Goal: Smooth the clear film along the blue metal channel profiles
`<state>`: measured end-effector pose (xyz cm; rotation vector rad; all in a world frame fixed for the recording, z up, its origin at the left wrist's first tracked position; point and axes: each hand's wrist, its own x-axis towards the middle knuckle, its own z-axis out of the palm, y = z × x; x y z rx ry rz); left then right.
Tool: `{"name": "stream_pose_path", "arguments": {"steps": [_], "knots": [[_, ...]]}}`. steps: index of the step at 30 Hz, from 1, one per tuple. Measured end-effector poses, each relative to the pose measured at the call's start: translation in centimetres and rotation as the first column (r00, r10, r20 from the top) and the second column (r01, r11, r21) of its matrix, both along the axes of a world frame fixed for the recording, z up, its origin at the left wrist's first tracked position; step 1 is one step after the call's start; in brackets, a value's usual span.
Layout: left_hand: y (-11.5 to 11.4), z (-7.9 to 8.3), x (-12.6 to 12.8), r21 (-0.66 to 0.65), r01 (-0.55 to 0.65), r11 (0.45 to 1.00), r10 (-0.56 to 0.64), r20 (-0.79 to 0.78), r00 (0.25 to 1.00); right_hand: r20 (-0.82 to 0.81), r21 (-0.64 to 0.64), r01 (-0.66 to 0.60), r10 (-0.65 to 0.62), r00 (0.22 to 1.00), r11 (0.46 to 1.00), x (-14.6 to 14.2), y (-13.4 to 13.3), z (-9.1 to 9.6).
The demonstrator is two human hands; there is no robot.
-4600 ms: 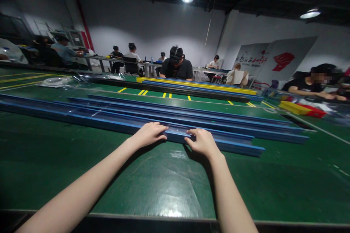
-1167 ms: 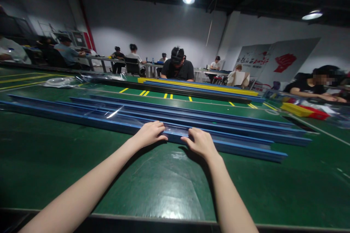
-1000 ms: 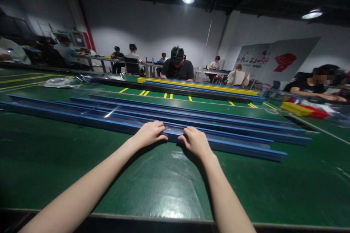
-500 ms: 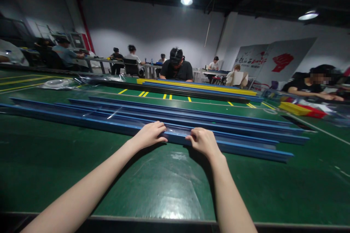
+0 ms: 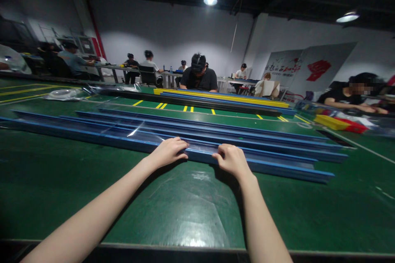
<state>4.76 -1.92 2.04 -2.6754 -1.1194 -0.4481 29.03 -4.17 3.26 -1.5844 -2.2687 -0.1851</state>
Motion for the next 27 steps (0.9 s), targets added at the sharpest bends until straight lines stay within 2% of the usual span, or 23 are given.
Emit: {"name": "stream_pose_path", "arguments": {"steps": [11,27], "knots": [[-0.21,0.29,0.17,-0.015,-0.082,0.996,0.082,-0.036,0.996,-0.01,-0.001,0.002,-0.002,1.0,1.0,0.0,0.01,-0.09],[-0.38,0.48,0.26,-0.07,-0.102,0.992,0.1,-0.041,0.994,0.002,-0.016,0.008,-0.008,1.0,1.0,0.0,-0.04,0.05]]}}
